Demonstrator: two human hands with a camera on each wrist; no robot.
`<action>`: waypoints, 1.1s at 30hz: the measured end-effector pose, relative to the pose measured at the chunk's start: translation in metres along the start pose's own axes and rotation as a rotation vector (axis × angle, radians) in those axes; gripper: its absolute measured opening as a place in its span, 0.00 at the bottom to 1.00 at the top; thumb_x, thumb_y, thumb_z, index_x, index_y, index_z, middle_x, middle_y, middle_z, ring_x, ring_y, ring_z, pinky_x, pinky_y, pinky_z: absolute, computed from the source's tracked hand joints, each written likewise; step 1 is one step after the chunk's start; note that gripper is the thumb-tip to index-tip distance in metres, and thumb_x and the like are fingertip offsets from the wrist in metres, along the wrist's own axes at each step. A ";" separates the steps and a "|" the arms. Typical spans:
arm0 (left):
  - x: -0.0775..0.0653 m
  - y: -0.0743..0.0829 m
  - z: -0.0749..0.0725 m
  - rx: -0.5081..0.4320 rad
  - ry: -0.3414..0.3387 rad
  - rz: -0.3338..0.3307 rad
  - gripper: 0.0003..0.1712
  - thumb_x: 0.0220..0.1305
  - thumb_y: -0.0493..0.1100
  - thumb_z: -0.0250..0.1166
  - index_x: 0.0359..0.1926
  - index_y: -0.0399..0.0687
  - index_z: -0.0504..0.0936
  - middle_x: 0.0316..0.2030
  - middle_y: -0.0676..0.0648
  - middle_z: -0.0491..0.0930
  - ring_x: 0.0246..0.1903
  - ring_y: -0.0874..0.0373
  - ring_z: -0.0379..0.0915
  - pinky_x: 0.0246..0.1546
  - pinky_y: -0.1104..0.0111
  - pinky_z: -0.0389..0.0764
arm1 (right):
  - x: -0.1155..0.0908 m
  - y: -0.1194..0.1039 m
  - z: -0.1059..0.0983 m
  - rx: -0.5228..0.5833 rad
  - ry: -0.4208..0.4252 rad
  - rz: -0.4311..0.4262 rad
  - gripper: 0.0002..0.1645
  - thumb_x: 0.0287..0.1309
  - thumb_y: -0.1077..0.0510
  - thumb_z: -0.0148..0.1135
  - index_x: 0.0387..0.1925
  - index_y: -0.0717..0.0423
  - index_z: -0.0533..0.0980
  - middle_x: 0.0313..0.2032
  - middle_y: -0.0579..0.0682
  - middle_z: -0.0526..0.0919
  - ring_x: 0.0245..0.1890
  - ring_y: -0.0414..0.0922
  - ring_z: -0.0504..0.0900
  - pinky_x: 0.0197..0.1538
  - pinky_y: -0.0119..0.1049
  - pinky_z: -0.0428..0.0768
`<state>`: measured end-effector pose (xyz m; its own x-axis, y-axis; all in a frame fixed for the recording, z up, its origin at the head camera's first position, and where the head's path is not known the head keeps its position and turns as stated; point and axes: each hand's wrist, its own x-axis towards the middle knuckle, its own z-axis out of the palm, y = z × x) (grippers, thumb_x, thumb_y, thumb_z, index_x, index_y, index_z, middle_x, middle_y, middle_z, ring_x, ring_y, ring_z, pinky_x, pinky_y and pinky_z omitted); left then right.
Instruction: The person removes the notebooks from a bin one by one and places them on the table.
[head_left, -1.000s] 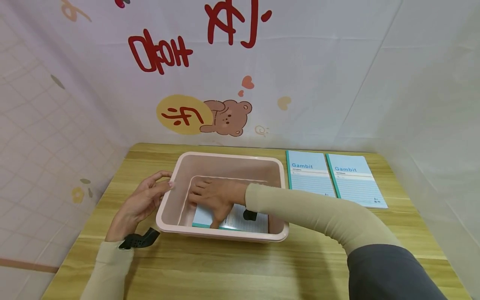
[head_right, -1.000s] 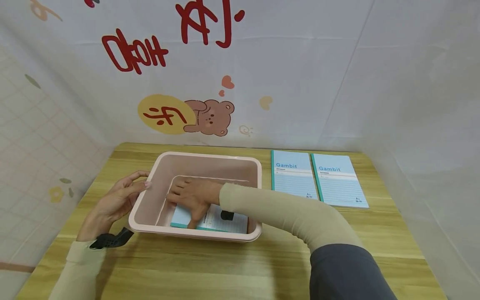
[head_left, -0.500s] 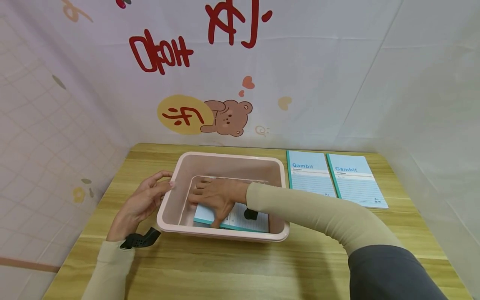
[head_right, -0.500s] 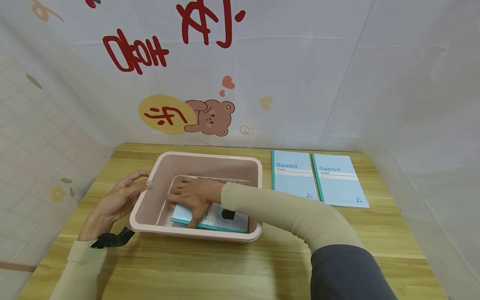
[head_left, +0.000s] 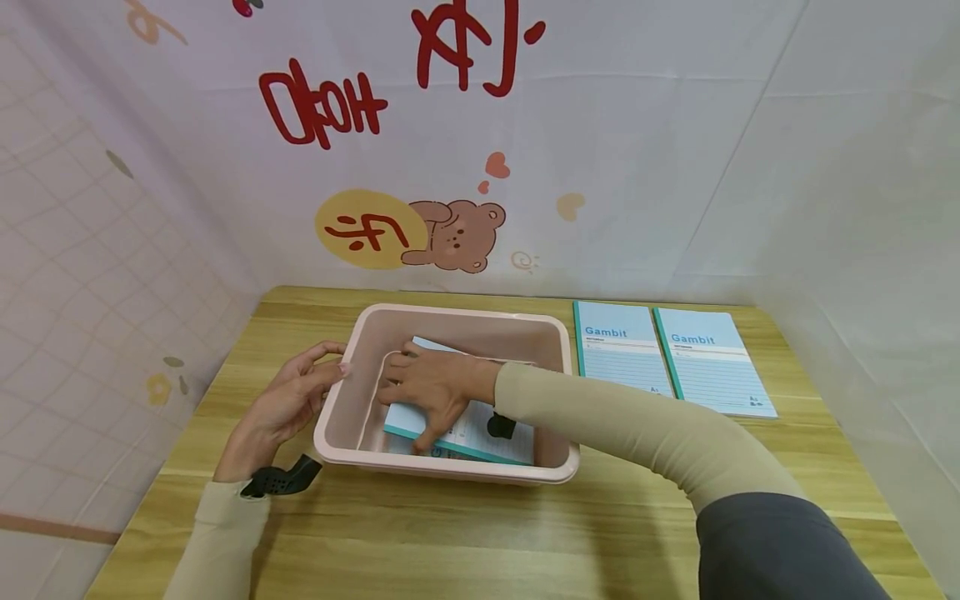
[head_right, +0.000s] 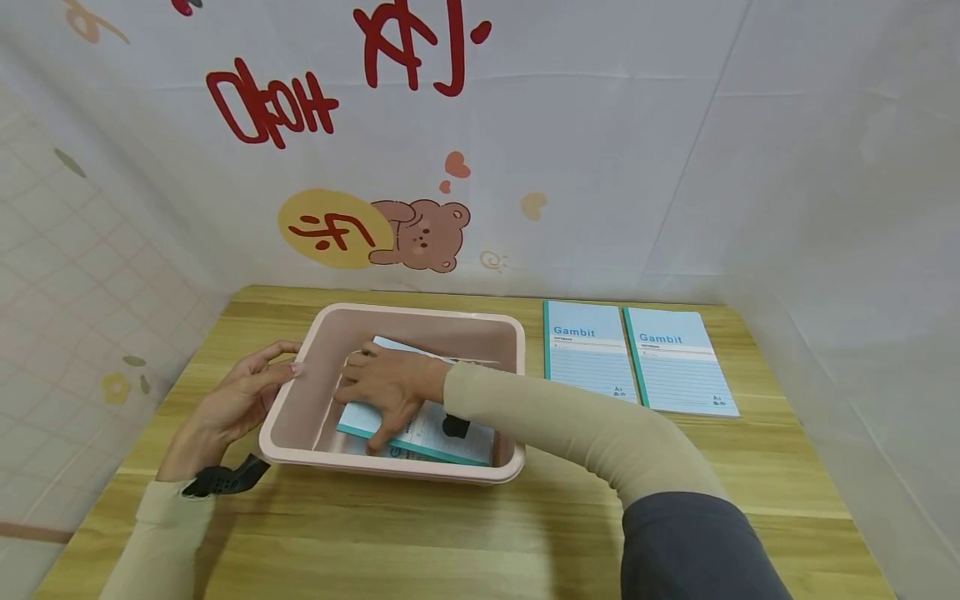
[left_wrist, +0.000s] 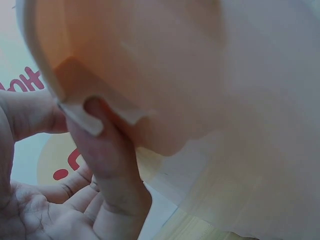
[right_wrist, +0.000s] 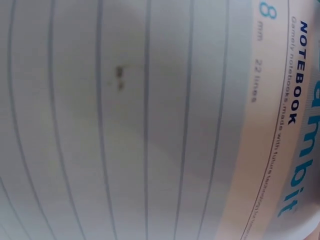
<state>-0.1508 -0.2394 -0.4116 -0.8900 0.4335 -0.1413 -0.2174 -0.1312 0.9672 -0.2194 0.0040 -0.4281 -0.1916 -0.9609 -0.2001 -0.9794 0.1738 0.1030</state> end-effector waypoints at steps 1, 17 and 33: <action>0.000 0.000 0.000 -0.002 0.002 -0.002 0.12 0.78 0.35 0.54 0.57 0.47 0.66 0.42 0.50 0.88 0.41 0.58 0.88 0.40 0.63 0.89 | 0.000 0.000 -0.001 0.007 0.003 0.003 0.52 0.49 0.13 0.53 0.69 0.35 0.66 0.64 0.44 0.71 0.65 0.43 0.65 0.69 0.45 0.59; -0.004 -0.002 -0.001 0.011 0.009 -0.006 0.12 0.79 0.37 0.53 0.59 0.48 0.65 0.43 0.53 0.88 0.41 0.58 0.88 0.40 0.63 0.88 | 0.001 -0.001 -0.024 0.070 0.168 0.052 0.48 0.48 0.14 0.54 0.62 0.37 0.67 0.56 0.43 0.71 0.58 0.42 0.64 0.64 0.44 0.57; 0.001 0.000 -0.001 0.034 0.003 -0.004 0.14 0.79 0.37 0.53 0.60 0.47 0.65 0.45 0.52 0.86 0.44 0.58 0.87 0.42 0.64 0.88 | -0.025 0.011 -0.053 0.163 0.418 0.143 0.48 0.47 0.17 0.61 0.59 0.43 0.68 0.54 0.43 0.70 0.57 0.41 0.66 0.67 0.47 0.60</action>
<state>-0.1519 -0.2402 -0.4118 -0.8904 0.4313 -0.1454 -0.2069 -0.0991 0.9733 -0.2223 0.0181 -0.3700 -0.3157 -0.9235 0.2177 -0.9488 0.3102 -0.0600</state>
